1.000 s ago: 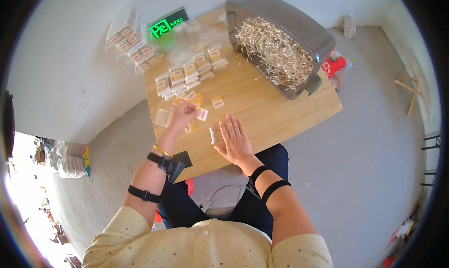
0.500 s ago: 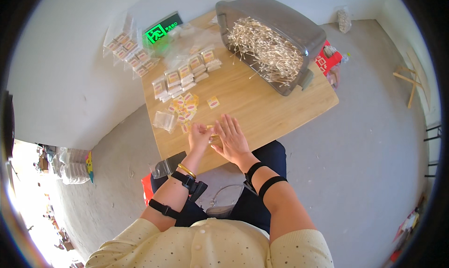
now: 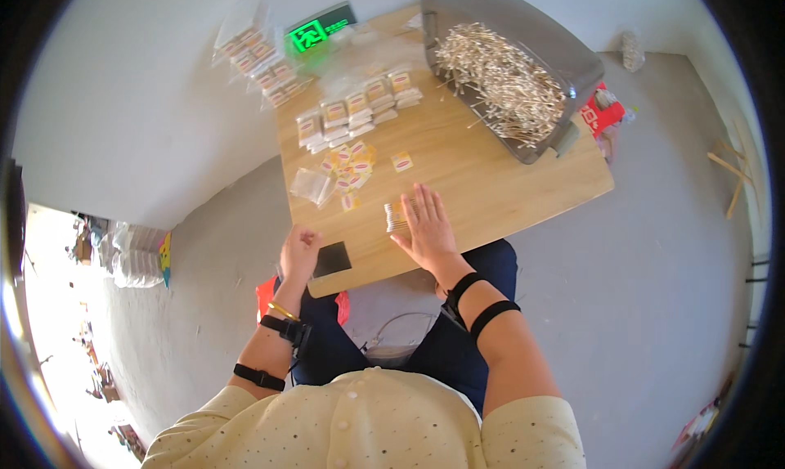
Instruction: Manually sort and package cotton swabs into small plastic bags.
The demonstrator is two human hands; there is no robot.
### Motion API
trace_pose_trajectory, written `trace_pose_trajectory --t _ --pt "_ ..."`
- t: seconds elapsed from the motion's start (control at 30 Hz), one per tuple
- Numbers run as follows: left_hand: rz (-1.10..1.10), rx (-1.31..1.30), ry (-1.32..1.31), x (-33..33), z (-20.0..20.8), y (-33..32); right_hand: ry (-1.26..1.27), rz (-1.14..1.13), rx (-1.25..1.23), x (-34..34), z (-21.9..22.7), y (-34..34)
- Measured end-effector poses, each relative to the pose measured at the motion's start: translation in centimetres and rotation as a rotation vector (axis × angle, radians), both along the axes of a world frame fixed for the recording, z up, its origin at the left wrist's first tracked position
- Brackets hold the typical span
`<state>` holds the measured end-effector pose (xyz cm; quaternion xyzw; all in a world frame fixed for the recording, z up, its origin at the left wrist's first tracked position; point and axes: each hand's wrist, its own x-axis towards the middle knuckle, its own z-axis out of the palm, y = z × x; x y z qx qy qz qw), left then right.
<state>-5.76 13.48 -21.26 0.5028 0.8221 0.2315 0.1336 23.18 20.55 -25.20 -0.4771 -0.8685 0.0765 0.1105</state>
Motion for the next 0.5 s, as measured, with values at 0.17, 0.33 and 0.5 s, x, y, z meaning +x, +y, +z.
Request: trace_pose_trajectory --t 0.17,0.33,0.5 --pt "-0.096 -0.311 0.128 -3.6 1.0 -5.5 0.009 0.092 -0.054 -4.6 -0.1 -3.1" --pt "-0.191 -0.269 0.200 -2.1 0.3 -5.1 -0.006 0.173 -0.047 -11.7 -0.5 -7.3" --pt "-0.278 -0.335 0.400 -2.5 -0.2 -4.0 -0.011 0.189 -0.015 -14.2 -0.4 -8.5"
